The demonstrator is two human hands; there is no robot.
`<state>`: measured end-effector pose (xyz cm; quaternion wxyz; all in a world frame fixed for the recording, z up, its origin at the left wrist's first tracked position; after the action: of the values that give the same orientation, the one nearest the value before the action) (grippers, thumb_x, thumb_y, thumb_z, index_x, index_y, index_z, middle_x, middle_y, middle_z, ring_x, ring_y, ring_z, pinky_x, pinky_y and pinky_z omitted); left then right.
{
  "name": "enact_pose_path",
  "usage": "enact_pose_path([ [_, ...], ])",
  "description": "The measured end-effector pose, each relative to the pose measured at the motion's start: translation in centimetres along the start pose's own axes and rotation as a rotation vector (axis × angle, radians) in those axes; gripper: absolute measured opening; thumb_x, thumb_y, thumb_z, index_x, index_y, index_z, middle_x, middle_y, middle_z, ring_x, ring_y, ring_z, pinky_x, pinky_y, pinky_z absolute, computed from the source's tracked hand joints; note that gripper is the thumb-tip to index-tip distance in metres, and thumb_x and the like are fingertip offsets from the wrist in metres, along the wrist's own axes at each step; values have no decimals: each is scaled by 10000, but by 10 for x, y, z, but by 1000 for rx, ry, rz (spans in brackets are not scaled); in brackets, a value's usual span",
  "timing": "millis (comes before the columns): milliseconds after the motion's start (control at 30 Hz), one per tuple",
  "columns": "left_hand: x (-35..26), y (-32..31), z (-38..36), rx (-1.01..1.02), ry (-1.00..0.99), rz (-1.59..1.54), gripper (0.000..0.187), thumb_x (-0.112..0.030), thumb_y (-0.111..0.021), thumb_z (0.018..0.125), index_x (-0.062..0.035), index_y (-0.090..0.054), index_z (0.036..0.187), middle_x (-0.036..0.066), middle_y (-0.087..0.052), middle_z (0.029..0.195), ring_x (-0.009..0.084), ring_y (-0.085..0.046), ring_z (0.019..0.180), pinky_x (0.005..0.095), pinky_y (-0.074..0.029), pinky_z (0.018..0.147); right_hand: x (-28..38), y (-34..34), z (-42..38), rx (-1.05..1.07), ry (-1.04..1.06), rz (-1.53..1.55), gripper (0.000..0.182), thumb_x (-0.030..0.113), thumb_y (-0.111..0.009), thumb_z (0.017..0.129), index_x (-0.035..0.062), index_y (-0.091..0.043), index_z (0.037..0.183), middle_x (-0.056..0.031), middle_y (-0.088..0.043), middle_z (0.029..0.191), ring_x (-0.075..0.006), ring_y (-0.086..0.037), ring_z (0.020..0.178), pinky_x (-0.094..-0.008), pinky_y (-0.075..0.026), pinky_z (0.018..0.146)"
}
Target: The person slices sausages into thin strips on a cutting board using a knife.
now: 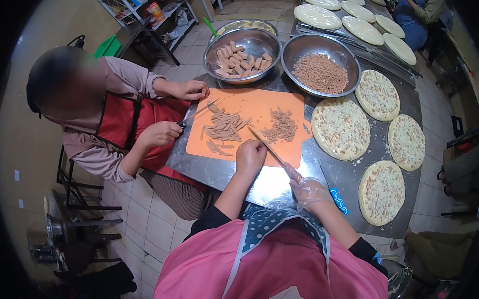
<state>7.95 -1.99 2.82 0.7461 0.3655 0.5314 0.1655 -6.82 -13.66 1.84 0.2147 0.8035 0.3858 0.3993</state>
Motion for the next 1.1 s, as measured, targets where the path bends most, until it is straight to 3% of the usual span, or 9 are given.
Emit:
enact_pose_path([
  [400, 6, 1, -3, -1, -50, 40, 169, -147, -635, 714, 19, -648, 746, 164, -609, 699, 302, -596, 647, 376, -471, 608, 9, 1, -5, -48, 18, -5, 502, 323, -339, 917, 328, -205, 1401, -258, -586, 867, -419, -573, 821, -480, -428, 727],
  [567, 6, 4, -3, -24, -46, 4, 174, -148, -634, 715, 24, -638, 738, 168, -598, 677, 314, -589, 644, 378, -468, 607, 9, 3, 2, -38, 85, 13, 525, 286, -300, 931, 362, -113, 1415, -221, -603, 777, -356, -610, 735, -462, -469, 696],
  [800, 0, 0, -2, -2, -69, 33, 128, -97, -588, 743, 22, -636, 743, 182, -584, 692, 345, -572, 705, 416, -460, 677, -7, -15, 13, -35, 88, 1, 512, 281, -296, 938, 363, -127, 1413, -226, -602, 781, -358, -610, 758, -457, -467, 711],
  [900, -7, 7, 8, -72, -166, 33, 130, -106, -591, 755, 7, -647, 787, 171, -591, 706, 333, -578, 704, 405, -463, 682, -14, -11, 19, -211, 214, 130, 513, 275, -316, 940, 354, -136, 1414, -231, -598, 783, -370, -602, 771, -457, -466, 713],
  [967, -17, 15, 20, -100, -195, 46, 134, -115, -598, 760, -6, -653, 816, 160, -599, 723, 317, -584, 704, 392, -465, 675, -15, 2, 11, -365, 341, 260, 513, 267, -363, 925, 248, -212, 1415, -246, -579, 1035, -446, -537, 878, -439, -420, 765],
  [1000, -34, 30, 26, -203, -259, 50, 135, -107, -594, 763, -19, -657, 843, 150, -604, 764, 311, -580, 746, 386, -460, 701, -5, 17, 0, -371, 340, 263, 513, 267, -363, 925, 248, -212, 1415, -246, -579, 1035, -446, -537, 878, -439, -420, 765],
  [1033, -49, 44, 30, -307, -323, 53, 144, -100, -590, 766, -31, -661, 870, 140, -608, 805, 304, -576, 787, 381, -455, 727, -5, 19, -6, -190, 151, 266, 518, 272, -368, 927, 258, -204, 1418, -239, -570, 1067, -439, -540, 882, -426, -421, 762],
  [1067, -57, 44, 38, -305, -329, 53, 144, -100, -590, 766, -31, -661, 870, 140, -608, 805, 304, -576, 787, 381, -455, 727, -12, 12, -12, -7, -36, 268, 523, 277, -372, 928, 267, -197, 1420, -232, -560, 1099, -432, -543, 886, -414, -422, 759],
  [1100, -68, 38, 45, -267, -361, 55, 154, -109, -596, 765, -39, -663, 885, 132, -609, 838, 303, -570, 813, 379, -452, 742, -14, 11, -13, -12, -36, 270, 523, 277, -372, 928, 267, -197, 1420, -232, -560, 1099, -432, -543, 886, -414, -422, 759],
])
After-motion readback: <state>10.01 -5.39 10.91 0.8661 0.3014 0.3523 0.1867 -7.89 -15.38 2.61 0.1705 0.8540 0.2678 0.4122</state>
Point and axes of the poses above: each hand's wrist, its own z-axis towards the middle knuckle, its own y-axis out of the back of the hand, x = y × z, the point moved 9 cm from there along z, towards the middle knuckle
